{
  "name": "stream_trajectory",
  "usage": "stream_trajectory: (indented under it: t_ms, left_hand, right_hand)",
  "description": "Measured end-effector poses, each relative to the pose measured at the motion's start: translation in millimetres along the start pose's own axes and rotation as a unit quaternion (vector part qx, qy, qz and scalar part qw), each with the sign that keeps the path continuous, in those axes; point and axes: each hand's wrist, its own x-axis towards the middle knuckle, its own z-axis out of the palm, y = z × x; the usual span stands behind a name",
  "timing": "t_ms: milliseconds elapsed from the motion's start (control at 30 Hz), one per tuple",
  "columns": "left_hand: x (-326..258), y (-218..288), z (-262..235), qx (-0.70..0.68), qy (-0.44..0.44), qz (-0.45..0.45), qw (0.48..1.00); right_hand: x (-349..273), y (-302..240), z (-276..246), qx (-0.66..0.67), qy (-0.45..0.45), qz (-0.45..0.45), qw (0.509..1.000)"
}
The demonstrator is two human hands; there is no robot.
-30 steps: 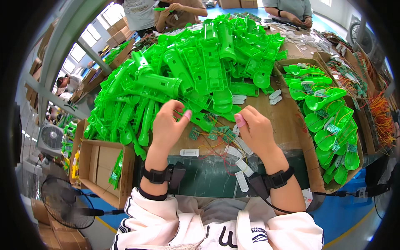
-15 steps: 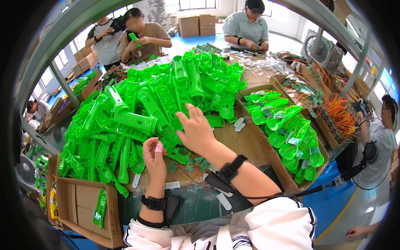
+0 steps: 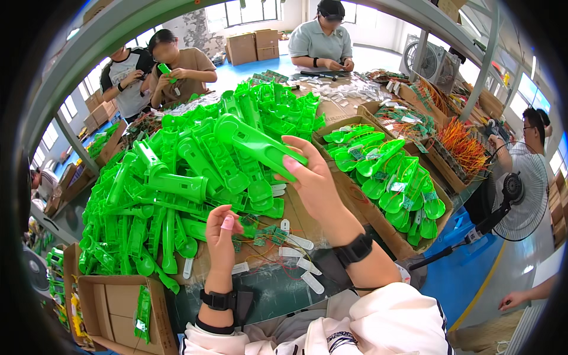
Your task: Assembling green plastic shells with electronic circuit boards and wiring components.
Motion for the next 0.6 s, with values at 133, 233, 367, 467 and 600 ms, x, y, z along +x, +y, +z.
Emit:
stream_trajectory:
  t_ms: [133,233,367,467,600]
  left_hand:
    - [-2,1,7,-0.053,-0.052,-0.051,0.996]
    - [-4,2,8,-0.133,-0.085,-0.093,0.983]
    - [-9,5,5,-0.225,-0.148,-0.13,0.954]
    - [-9,11,8,-0.243,-0.193,-0.155,0.938]
    - [-6,5,14,-0.232,-0.19,-0.125,0.946]
  right_hand:
    - [-27,-8,-29,0.171,-0.056,0.025,0.983]
    - [-37,-5,-40,0.212,-0.056,0.026,0.975]
    - [-42,5,-33,0.213,-0.064,0.042,0.974]
    - [-52,15,-29,0.002,-0.114,0.029,0.993]
    - [-53,20,-19,-0.371,-0.274,-0.18,0.869]
